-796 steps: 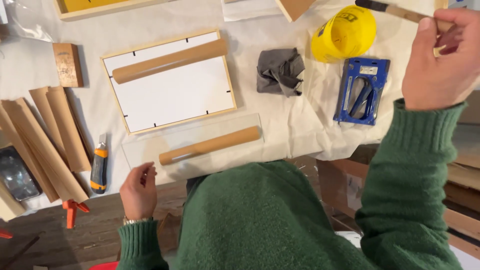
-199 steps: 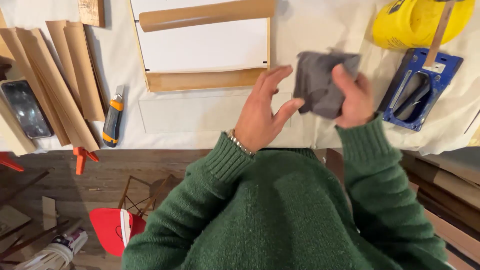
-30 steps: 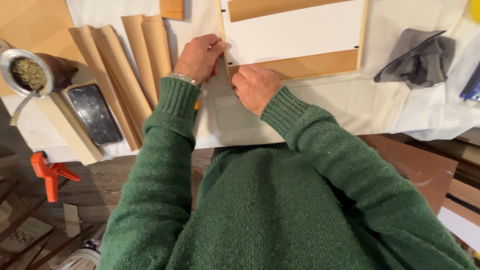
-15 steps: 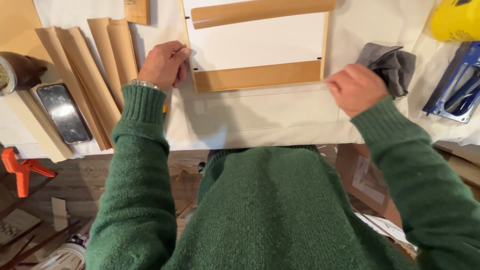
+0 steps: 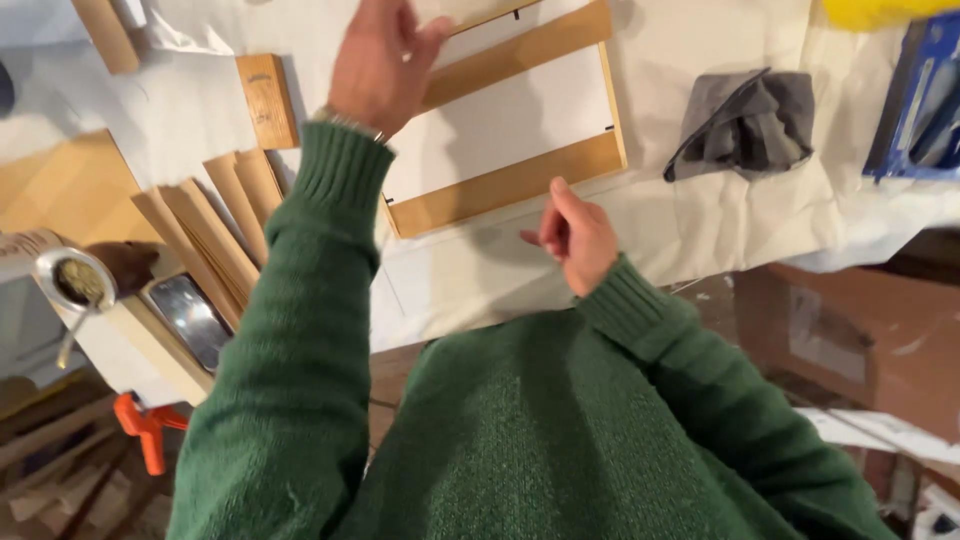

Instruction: The recorder is assembling a picture frame by applying adhesive to cardboard strips and attaching them to the frame's back.

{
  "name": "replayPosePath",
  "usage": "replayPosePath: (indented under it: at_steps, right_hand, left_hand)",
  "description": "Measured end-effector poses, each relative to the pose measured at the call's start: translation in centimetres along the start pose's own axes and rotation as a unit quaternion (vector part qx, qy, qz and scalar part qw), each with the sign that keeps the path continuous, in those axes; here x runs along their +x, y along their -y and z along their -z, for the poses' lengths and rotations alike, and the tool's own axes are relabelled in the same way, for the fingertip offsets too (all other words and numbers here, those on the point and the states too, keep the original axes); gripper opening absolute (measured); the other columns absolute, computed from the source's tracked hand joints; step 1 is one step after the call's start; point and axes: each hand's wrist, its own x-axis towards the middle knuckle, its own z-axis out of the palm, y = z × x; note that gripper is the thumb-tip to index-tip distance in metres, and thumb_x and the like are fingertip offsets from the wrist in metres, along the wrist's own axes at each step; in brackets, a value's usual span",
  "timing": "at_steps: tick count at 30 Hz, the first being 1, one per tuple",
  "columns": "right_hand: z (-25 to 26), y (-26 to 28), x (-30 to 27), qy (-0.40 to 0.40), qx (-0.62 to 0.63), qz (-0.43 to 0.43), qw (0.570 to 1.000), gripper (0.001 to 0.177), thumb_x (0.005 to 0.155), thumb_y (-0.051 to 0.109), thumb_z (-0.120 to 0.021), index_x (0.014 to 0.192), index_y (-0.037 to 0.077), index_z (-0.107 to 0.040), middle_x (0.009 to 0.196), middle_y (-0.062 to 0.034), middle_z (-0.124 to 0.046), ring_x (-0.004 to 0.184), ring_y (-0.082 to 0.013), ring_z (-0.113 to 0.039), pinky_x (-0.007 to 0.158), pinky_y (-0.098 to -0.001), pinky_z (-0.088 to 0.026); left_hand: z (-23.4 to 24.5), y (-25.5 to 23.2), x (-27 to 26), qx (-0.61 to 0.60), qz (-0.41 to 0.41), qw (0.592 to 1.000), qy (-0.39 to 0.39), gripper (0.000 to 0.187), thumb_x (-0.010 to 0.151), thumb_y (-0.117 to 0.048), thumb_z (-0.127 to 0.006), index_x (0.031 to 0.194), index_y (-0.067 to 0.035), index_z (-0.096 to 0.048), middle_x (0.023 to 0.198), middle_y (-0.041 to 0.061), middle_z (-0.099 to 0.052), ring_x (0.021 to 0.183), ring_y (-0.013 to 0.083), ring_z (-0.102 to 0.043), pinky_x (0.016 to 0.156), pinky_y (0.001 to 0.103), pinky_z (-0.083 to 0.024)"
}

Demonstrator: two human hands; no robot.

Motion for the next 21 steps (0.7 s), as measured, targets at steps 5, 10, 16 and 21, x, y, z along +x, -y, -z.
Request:
replayPosePath:
  at_steps: [5,10,16,21]
  right_hand:
    - [-3.4,-2.3,1.2,-0.075,0.081,0.031,0.993,0.061,0.105,0.049,-0.053,0.059,0.008,-0.05,0.052,-0.0019,-0.042,0.049,-0.0123,-0.038,0.073,-0.0391,-0.048]
    - [-6.2,-2.3,0.7,-0.103,0.151,0.11,0.977,0.061,0.106,0.046,-0.055,0.058,0.009,-0.045,0.052,-0.0009,-0.038,0.05,-0.012,-0.036,0.085,-0.044,-0.062]
    - [-7.4,-0.9,-1.7,-0.135,0.115,0.184,0.967,0.064,0.107,0.045,-0.053,0.056,0.01,-0.039,0.052,-0.0006,-0.036,0.05,-0.0112,-0.034,0.083,-0.0477,-0.063]
    - [-6.2,-0.3,-3.5,-0.167,0.027,0.182,0.969,0.065,0.108,0.044,-0.051,0.055,0.009,-0.043,0.05,-0.0001,-0.038,0.047,-0.0104,-0.034,0.082,-0.0416,-0.063]
  left_hand:
    - [-2.3,0.4,1.9,0.06,-0.103,0.991,0.061,0.042,0.107,-0.031,-0.075,0.112,0.003,-0.05,0.094,0.016,-0.057,0.08,0.032,-0.057,0.071,0.046,-0.049]
    - [-2.1,1.5,1.9,0.088,-0.131,0.986,0.059,0.049,0.107,-0.037,-0.075,0.117,0.002,-0.048,0.098,0.016,-0.057,0.09,0.0371,-0.06,0.079,0.048,-0.051]
    - [2.0,-1.8,0.9,0.091,-0.12,0.984,0.095,0.039,0.107,-0.036,-0.069,0.109,0.0,-0.054,0.092,0.02,-0.06,0.086,0.0401,-0.06,0.076,0.05,-0.05]
    - [6.2,-5.3,-2.8,0.025,-0.031,0.994,0.106,0.061,0.106,-0.048,-0.069,0.114,0.008,-0.045,0.1,0.023,-0.052,0.082,0.0334,-0.056,0.074,0.046,-0.05]
